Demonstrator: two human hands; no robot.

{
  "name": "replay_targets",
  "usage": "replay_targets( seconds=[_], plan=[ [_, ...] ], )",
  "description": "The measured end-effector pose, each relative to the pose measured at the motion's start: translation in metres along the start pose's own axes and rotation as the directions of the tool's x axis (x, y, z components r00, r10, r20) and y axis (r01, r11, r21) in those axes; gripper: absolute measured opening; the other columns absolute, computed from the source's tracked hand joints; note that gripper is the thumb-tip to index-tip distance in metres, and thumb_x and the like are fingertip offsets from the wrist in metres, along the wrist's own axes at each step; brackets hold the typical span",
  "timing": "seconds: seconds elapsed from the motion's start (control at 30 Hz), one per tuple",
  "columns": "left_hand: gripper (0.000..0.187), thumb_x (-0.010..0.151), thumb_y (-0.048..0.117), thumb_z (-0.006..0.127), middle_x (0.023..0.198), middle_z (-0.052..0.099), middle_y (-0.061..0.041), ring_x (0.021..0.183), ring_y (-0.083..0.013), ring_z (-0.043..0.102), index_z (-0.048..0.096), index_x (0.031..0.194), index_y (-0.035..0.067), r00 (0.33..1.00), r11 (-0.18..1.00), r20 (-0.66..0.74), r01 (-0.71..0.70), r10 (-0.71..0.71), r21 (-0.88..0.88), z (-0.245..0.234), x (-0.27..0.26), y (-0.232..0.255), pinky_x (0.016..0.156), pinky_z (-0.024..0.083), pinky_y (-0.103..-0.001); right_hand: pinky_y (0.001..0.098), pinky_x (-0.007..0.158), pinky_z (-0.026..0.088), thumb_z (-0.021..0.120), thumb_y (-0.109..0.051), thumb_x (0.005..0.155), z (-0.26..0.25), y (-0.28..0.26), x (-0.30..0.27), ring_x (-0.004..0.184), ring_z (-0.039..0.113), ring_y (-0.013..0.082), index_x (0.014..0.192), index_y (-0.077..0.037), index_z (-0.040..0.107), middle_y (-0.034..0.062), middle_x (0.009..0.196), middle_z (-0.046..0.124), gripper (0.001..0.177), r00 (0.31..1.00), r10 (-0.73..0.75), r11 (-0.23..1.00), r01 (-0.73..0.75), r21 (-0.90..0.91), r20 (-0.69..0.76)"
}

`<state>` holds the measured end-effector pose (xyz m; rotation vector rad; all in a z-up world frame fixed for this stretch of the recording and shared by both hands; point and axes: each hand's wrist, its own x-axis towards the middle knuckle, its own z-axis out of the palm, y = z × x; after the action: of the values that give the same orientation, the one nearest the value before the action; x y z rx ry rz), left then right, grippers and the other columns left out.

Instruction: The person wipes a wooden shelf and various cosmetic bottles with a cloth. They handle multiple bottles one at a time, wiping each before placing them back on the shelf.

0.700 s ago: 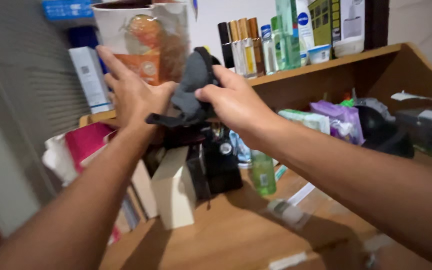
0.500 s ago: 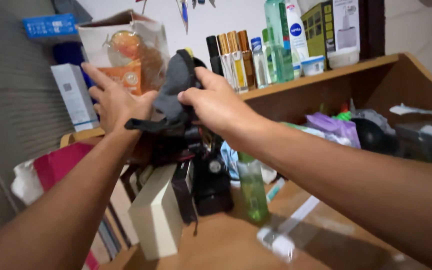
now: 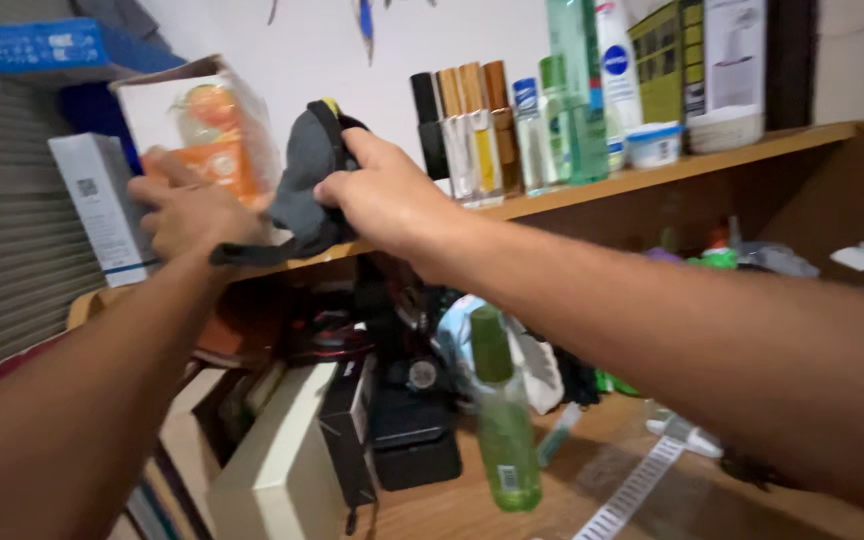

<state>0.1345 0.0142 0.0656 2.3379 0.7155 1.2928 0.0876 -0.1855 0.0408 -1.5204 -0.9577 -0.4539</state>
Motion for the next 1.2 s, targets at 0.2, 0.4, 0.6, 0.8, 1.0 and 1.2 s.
replay_targets(
  seconds=[0.2, 0.4, 0.6, 0.8, 1.0, 1.2],
  plan=[
    [0.132, 0.07, 0.057, 0.092, 0.151, 0.012, -0.035, 0.122, -0.0504, 0.046, 0.006, 0.154, 0.003, 0.971, 0.967, -0.013, -0.236, 0.238, 0.101, 0.012, 0.01, -0.017, 0.095, 0.05, -0.05, 0.0361, 0.085, 0.054, 0.063, -0.012, 0.086, 0.012, 0.036, 0.04, 0.095, 0.066, 0.0212, 0.118, -0.003, 0.063, 0.0121, 0.101, 0.072, 0.033, 0.999, -0.033, 0.982, 0.038, -0.187, 0.028],
    [0.125, 0.072, 0.058, 0.089, 0.139, 0.029, -0.025, 0.123, -0.0467, 0.048, 0.011, 0.155, 0.007, 0.989, 0.987, 0.048, -0.14, 0.137, 0.079, 0.023, 0.032, -0.021, 0.095, 0.052, -0.048, 0.0408, 0.089, 0.051, 0.062, -0.022, 0.09, 0.011, 0.079, 0.08, 0.102, 0.067, 0.0309, 0.12, -0.004, 0.057, 0.0177, 0.105, 0.069, 0.036, 0.982, 0.042, 0.802, 0.077, -0.592, 0.185],
    [0.122, 0.075, 0.059, 0.086, 0.139, 0.03, -0.026, 0.126, -0.0458, 0.043, 0.011, 0.155, 0.007, 0.995, 0.99, -0.012, -0.099, 0.101, 0.097, 0.044, 0.058, -0.036, 0.098, 0.049, -0.049, 0.0395, 0.096, 0.048, 0.055, -0.029, 0.099, 0.008, 0.114, 0.089, 0.11, 0.065, 0.0285, 0.122, -0.002, 0.054, 0.0189, 0.114, 0.067, 0.035, 0.959, 0.018, 0.797, 0.157, -0.584, 0.282],
    [0.119, 0.08, 0.05, 0.082, 0.152, 0.023, -0.026, 0.131, -0.0454, 0.039, 0.007, 0.162, 0.006, 0.997, 0.997, -0.01, -0.073, 0.073, -0.04, 0.064, 0.06, -0.04, 0.098, 0.052, -0.049, 0.0394, 0.093, 0.05, 0.052, -0.03, 0.1, 0.013, 0.104, 0.078, 0.106, 0.064, 0.0251, 0.122, -0.003, 0.053, 0.0179, 0.113, 0.067, 0.035, 0.967, 0.149, 0.771, 0.018, -0.636, 0.208],
    [0.121, 0.082, 0.042, 0.081, 0.167, -0.002, -0.023, 0.144, -0.0546, 0.02, 0.0, 0.163, 0.004, 0.978, 0.98, -0.054, -0.2, 0.201, 0.018, 0.075, 0.051, -0.048, 0.108, 0.042, -0.056, 0.0351, 0.086, 0.049, 0.053, -0.019, 0.09, 0.005, 0.106, 0.114, 0.094, 0.062, 0.0191, 0.109, -0.007, 0.07, 0.0106, 0.099, 0.073, 0.028, 0.926, 0.292, 0.798, -0.097, -0.595, 0.24],
    [0.064, 0.09, 0.027, 0.062, 0.153, 0.024, -0.018, 0.138, -0.0475, 0.029, 0.033, 0.146, 0.016, 0.962, 0.955, 0.065, -0.252, 0.265, -0.157, 0.087, 0.036, -0.056, 0.109, 0.027, -0.063, 0.0396, 0.077, 0.051, 0.071, -0.022, 0.073, 0.041, 0.134, 0.166, 0.082, 0.065, 0.0311, 0.099, 0.0, 0.069, 0.0192, 0.091, 0.069, 0.033, 0.658, 0.14, 0.11, 0.732, -0.672, 0.74]
  ],
)
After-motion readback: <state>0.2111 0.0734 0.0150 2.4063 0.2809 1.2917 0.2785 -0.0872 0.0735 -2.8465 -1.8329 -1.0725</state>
